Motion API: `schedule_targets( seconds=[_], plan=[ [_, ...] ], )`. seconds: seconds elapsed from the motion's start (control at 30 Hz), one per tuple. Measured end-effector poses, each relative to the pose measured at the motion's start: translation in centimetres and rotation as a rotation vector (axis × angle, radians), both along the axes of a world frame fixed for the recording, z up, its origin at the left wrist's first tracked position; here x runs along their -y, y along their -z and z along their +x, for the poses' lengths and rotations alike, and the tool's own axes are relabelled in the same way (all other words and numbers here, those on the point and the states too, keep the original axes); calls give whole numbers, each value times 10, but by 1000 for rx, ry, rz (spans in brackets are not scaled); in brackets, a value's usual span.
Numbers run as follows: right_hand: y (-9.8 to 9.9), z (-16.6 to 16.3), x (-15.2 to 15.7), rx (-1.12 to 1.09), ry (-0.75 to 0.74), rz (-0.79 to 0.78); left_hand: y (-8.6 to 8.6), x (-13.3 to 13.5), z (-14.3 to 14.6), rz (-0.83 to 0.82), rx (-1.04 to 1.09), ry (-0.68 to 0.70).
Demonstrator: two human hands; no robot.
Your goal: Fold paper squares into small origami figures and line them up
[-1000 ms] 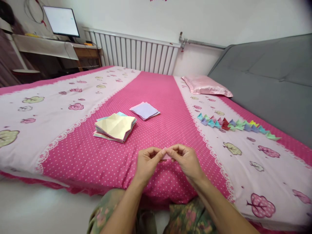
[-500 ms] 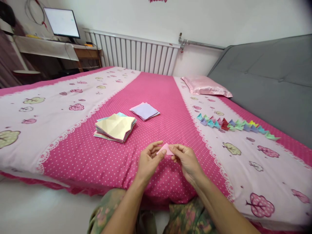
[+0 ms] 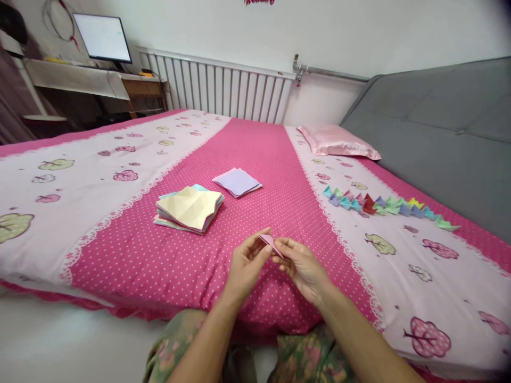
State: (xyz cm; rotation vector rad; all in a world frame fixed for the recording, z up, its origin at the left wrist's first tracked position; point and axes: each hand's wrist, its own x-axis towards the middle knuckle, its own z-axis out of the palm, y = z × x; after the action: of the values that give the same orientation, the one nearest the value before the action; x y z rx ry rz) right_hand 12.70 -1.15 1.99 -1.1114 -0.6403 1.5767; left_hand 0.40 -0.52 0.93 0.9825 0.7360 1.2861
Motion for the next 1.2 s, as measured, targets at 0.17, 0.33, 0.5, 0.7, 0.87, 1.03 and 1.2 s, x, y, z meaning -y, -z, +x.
schedule_targets(
  seconds=[0.17,0.33,0.5,0.7,0.87,1.03,1.2],
  plan=[
    [1,-2,2,457,-28,289,3,-2,-1,1,-56,-37],
    [-5,-1,5,882,3,593,4,-5,-3,6,-118,-105],
    [-6,-2,5,876,-16,651,10,-5,-3,63,-206,-77],
    [-1,-3,6,842,-47,659,15,-5,-3,107,-270,-49],
    [0,-5,7,1029,-10,748,17,-3,-2,205,-398,-88],
    [1,-4,6,1040,30,779,20,-4,1,228,-401,-141],
    [0,2,2,888,86,702,14,-6,5,-16,-58,-86]
  ],
)
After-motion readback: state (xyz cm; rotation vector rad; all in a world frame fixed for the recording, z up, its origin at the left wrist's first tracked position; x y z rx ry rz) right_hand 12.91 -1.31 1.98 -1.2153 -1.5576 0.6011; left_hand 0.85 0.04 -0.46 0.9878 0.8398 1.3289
